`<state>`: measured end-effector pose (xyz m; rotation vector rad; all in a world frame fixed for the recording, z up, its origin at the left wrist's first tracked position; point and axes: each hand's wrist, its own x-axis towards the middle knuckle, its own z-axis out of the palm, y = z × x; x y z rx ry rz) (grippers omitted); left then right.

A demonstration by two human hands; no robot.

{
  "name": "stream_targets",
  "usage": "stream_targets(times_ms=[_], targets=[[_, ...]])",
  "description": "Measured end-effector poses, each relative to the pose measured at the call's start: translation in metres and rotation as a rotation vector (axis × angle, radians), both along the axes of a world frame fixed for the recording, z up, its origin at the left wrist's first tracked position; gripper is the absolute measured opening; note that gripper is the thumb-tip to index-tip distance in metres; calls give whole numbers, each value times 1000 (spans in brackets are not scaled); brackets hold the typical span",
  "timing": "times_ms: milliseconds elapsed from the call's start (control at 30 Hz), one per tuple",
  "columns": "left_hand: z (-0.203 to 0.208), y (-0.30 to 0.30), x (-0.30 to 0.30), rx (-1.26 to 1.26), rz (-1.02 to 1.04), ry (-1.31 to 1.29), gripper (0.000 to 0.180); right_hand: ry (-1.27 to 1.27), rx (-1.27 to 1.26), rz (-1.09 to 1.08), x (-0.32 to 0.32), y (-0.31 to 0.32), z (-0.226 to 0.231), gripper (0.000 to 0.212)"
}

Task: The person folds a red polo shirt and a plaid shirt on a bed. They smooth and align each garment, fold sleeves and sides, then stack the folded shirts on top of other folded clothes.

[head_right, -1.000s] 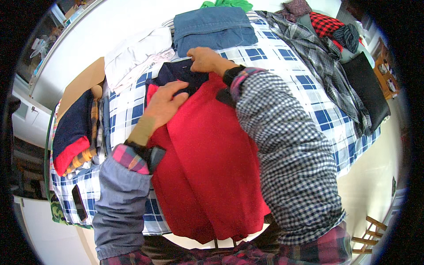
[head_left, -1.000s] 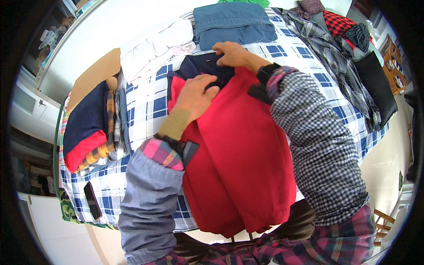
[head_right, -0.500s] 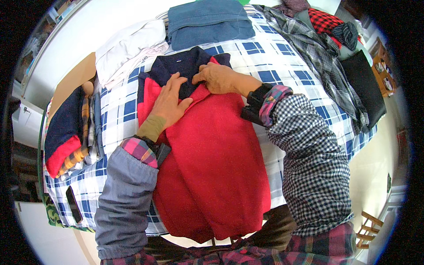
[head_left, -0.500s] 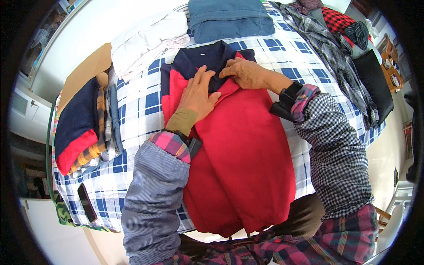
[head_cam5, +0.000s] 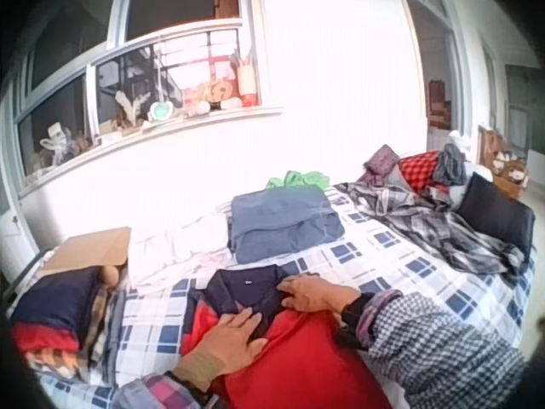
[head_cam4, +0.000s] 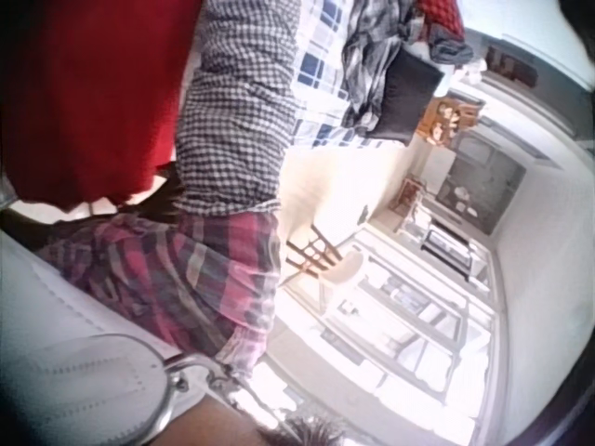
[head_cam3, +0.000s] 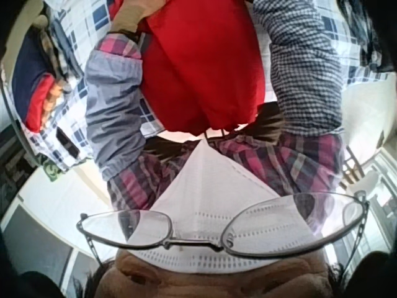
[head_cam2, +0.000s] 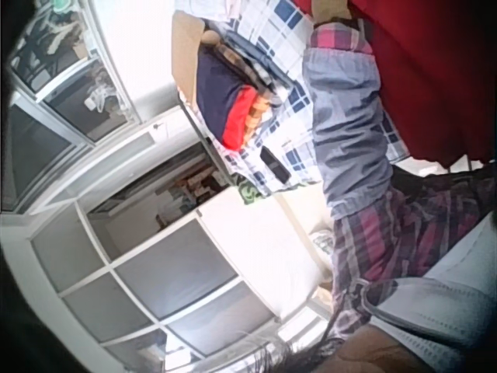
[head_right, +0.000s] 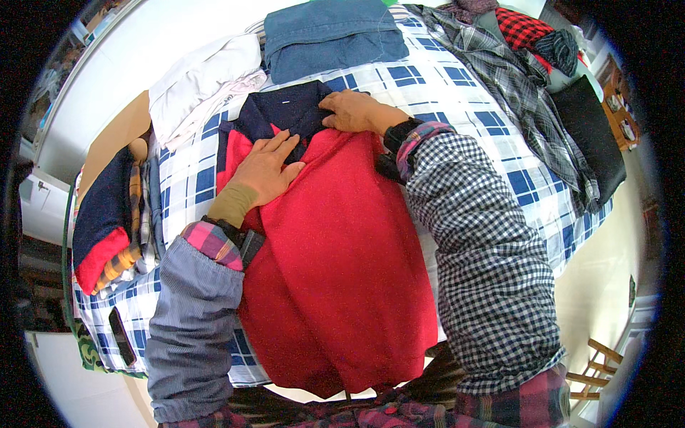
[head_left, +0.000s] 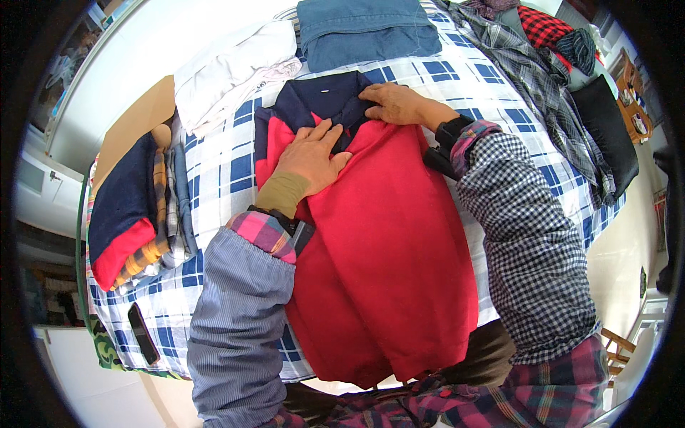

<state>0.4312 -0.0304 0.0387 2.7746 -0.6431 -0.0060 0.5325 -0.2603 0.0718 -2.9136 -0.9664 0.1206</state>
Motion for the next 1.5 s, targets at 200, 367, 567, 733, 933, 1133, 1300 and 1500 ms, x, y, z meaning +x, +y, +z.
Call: stream_targets(times_ms=[200, 367, 567, 733, 933, 1133, 1300, 1500], targets=[[-4, 10, -3, -140, -72, -116, 56, -43, 150, 33, 13, -7, -14, 48], [0, 15, 31, -588, 42, -49, 46, -190, 391, 1, 21, -1, -9, 33], [15, 21, 91, -670, 342, 444, 37, -209, 298, 100, 43, 14, -7, 35], [13, 6, 100, -509, 322, 504, 39, -149, 206, 117, 53, 11, -8, 36], [5, 8, 101, -359, 145, 371, 32, -241, 146, 17, 55, 1, -11, 12], [-5, 19, 97, -489, 188, 396, 24, -427, 421, 21, 31, -2, 4, 14], [-10, 8, 103, -392, 317, 282, 27, -80, 340, 459, -11, 8, 10, 22], [14, 34, 86, -723, 112, 339, 15, 153, 259, 348, -37, -6, 17, 31]])
